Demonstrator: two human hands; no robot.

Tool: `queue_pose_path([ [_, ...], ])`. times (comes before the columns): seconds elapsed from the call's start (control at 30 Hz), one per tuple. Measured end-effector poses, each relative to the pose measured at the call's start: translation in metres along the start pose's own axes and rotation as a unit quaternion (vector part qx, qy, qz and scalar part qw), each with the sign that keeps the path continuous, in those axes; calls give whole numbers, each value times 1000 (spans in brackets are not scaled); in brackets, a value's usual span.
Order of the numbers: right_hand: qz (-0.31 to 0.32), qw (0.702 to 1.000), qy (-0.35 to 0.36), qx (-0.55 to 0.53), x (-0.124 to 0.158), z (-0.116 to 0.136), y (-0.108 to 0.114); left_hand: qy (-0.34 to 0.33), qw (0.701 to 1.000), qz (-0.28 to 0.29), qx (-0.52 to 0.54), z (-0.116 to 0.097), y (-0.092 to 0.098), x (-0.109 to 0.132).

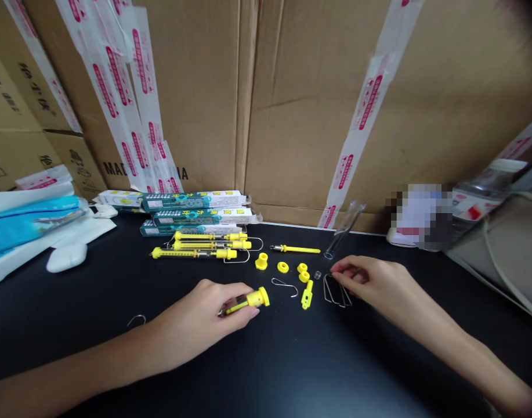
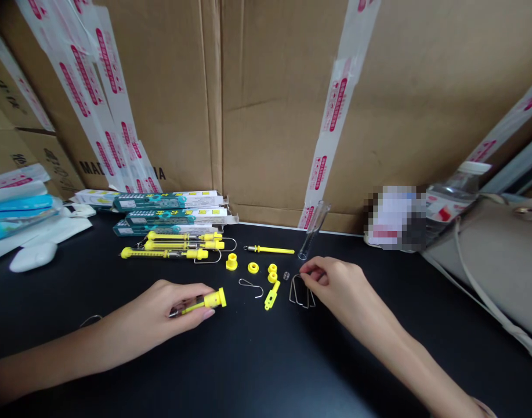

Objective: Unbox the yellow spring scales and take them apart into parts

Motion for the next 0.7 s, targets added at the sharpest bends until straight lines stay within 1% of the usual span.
queue_pose_path([
  [0.07, -60, 997, 39, -24, 3, 17, 7, -5, 1000, -9, -6, -1, 0, 2],
  [0.1, -87, 993, 64, -53, 6, 29, 8, -9, 1000, -15, -12, -2, -1, 3],
  [0.13, -92, 987, 87, -101, 9, 41, 5, -14, 999, -23, -22, -4, -2, 5],
  [0.17, -79, 978, 106, -160, 12, 54, -3, -22, 998, -35, -39, -5, -4, 7],
  [0.23, -27, 953, 125, -274, 20, 80, -23, -64, 990, -80, -95, -11, -9, 14],
  [0.27, 8, 940, 134, -313, 25, 92, -34, -101, 978, -116, -142, -16, -12, 19],
  [0.3, 33, 931, 136, -337, 29, 101, -43, -163, 954, -164, -193, -25, -16, 26],
  [0.33, 45, 926, 135, -350, 32, 108, -50, -211, 929, -199, -229, -30, -20, 32],
  [0.37, 57, 920, 129, -366, 35, 113, -57, -236, 913, -223, -248, -33, -24, 37],
  [0.4, 69, 912, 119, -387, 36, 115, -62, -251, 902, -239, -256, -35, -26, 40],
  [0.43, 76, 903, 108, -409, 37, 116, -66, -254, 899, -249, -257, -35, -27, 41],
  [0.5, 80, 889, 85, -442, 37, 114, -70, -243, 901, -261, -247, -34, -26, 40],
  [0.57, 61, 891, 78, -443, 36, 109, -67, -228, 905, -263, -245, -33, -23, 39],
  [0.7, 9, 904, 106, -414, 34, 102, -58, -201, 905, -256, -273, -31, -21, 35],
])
Point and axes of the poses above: each hand's wrist, its own x-axis away from the middle knuckle, its own y-axis out of the back of the hand, z = x × y, the point moved 7 cm from there along -x, towards the middle knuckle, and after that the axes turned 14 degrees about y, right-handed, at the moved point
